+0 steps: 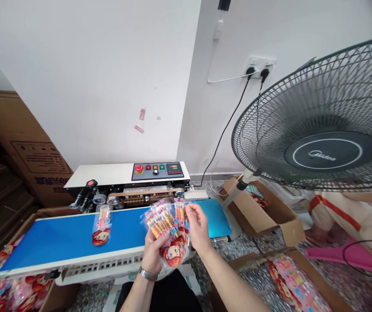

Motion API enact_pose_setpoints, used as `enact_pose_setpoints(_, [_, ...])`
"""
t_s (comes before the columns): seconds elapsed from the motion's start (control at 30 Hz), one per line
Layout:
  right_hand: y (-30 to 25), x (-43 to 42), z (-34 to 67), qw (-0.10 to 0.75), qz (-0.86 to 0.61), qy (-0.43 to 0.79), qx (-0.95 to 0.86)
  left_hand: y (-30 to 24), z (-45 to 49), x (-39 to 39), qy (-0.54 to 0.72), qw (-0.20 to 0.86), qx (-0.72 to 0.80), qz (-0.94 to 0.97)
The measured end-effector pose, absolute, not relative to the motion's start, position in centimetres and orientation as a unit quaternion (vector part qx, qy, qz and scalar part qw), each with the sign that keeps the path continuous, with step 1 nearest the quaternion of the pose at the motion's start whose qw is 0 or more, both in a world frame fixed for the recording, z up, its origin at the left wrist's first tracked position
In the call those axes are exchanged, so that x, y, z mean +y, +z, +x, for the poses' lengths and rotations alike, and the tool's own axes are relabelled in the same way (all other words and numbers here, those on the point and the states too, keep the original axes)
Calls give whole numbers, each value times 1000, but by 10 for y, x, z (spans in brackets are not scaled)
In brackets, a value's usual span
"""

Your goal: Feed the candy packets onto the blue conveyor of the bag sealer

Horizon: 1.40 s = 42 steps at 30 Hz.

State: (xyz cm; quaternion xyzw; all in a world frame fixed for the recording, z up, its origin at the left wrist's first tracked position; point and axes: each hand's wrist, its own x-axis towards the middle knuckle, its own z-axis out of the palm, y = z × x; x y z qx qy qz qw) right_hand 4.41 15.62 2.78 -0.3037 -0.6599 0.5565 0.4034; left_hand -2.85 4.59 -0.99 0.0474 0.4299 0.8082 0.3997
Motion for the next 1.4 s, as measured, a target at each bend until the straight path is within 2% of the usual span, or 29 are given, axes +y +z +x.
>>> enact_pose_setpoints(0.2, [11,170,44,386,-306,579,-650,-15,-30,46,812,404,422,28])
enact_pose_setpoints(0.3, [-4,198,53,426,-362,519,-647,-17,-32,44,810,405,424,16])
enact_pose_setpoints(0.37, [-14,222,60,423,-422,454,-661,-17,-33,43,806,412,424,8])
enact_pose_setpoints(0.5, [-25,254,64,322,-505,349,-721,-15,-35,43,803,426,416,4])
enact_pose_setpoints(0.63, [-23,255,43,255,-498,327,-762,-18,-36,44,801,429,417,10])
enact_pose_setpoints(0.73, [-15,237,31,275,-441,361,-774,-20,-36,44,806,426,411,17])
enact_pose_setpoints(0.83, [-1,211,33,296,-326,486,-755,-19,-35,44,811,424,402,25])
enact_pose_setpoints(0.93, [15,185,42,271,-230,578,-734,-17,-34,45,812,429,394,36])
enact_pose_setpoints(1.13, [26,169,48,335,-266,445,-787,-19,-31,46,812,405,417,48])
enact_pose_setpoints(1.27, [10,195,54,389,-357,422,-737,-24,-34,45,820,381,427,17])
enact_pose_setpoints(1.4, [-12,234,65,351,-468,346,-733,-27,-38,44,817,390,424,-2])
